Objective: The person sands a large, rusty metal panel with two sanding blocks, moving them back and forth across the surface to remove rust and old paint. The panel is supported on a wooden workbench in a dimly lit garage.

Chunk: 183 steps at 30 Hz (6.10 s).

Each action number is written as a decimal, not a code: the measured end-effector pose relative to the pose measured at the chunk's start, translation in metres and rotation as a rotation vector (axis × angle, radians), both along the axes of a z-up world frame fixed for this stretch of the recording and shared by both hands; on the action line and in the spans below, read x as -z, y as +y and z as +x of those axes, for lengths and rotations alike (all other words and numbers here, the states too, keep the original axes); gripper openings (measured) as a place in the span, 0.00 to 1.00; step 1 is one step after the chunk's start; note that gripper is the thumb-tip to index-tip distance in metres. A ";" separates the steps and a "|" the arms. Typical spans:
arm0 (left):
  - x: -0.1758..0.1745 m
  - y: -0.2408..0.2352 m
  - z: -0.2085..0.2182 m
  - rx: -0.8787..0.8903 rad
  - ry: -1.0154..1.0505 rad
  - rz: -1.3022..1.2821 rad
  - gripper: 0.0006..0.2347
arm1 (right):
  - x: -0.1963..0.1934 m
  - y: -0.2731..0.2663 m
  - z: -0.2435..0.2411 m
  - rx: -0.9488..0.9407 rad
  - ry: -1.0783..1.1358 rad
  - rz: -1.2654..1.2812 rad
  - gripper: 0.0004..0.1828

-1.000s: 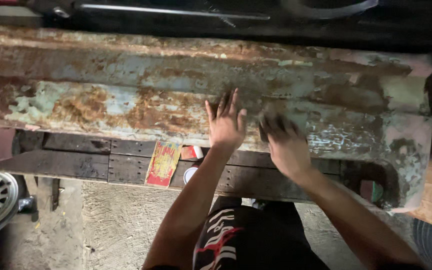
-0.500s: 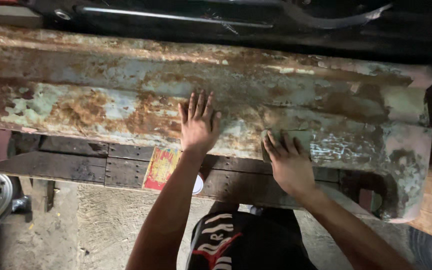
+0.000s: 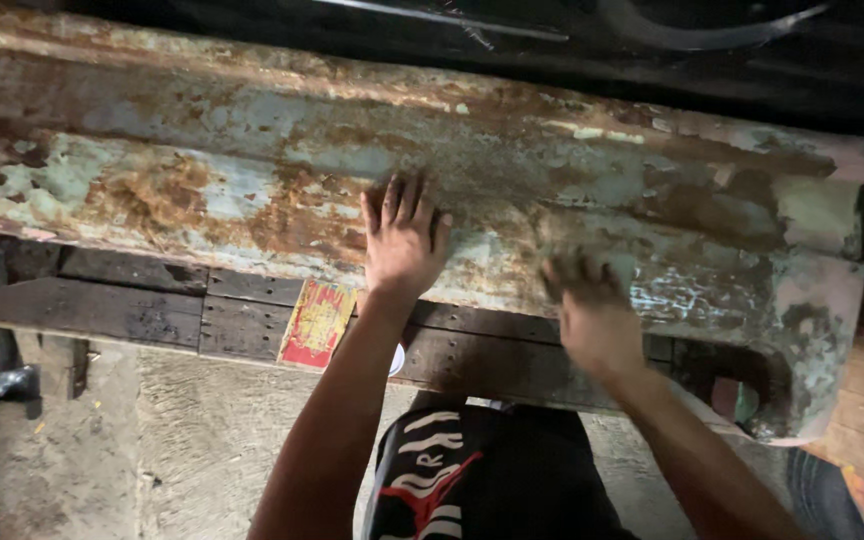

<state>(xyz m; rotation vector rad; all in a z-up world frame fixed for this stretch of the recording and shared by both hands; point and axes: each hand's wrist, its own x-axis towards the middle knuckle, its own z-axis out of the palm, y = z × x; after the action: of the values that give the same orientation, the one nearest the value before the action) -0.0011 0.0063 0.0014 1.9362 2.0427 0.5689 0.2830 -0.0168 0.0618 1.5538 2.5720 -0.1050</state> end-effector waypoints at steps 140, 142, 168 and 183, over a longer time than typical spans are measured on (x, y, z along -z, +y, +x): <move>-0.003 -0.004 -0.003 0.029 0.033 0.012 0.29 | 0.009 0.047 -0.048 -0.019 0.193 0.183 0.27; -0.006 -0.001 -0.003 0.033 0.015 0.010 0.29 | -0.003 0.017 -0.035 0.034 0.200 0.113 0.27; -0.005 -0.003 -0.001 0.031 0.040 -0.005 0.28 | 0.007 0.015 -0.042 0.125 0.203 0.046 0.20; 0.000 -0.003 -0.001 0.008 0.017 0.015 0.27 | 0.005 -0.007 -0.044 0.012 0.305 0.191 0.27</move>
<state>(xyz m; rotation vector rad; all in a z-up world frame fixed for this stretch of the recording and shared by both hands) -0.0024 0.0031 0.0015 1.9638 2.0461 0.5698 0.2385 -0.0241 0.0572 1.7400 2.8800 -0.1072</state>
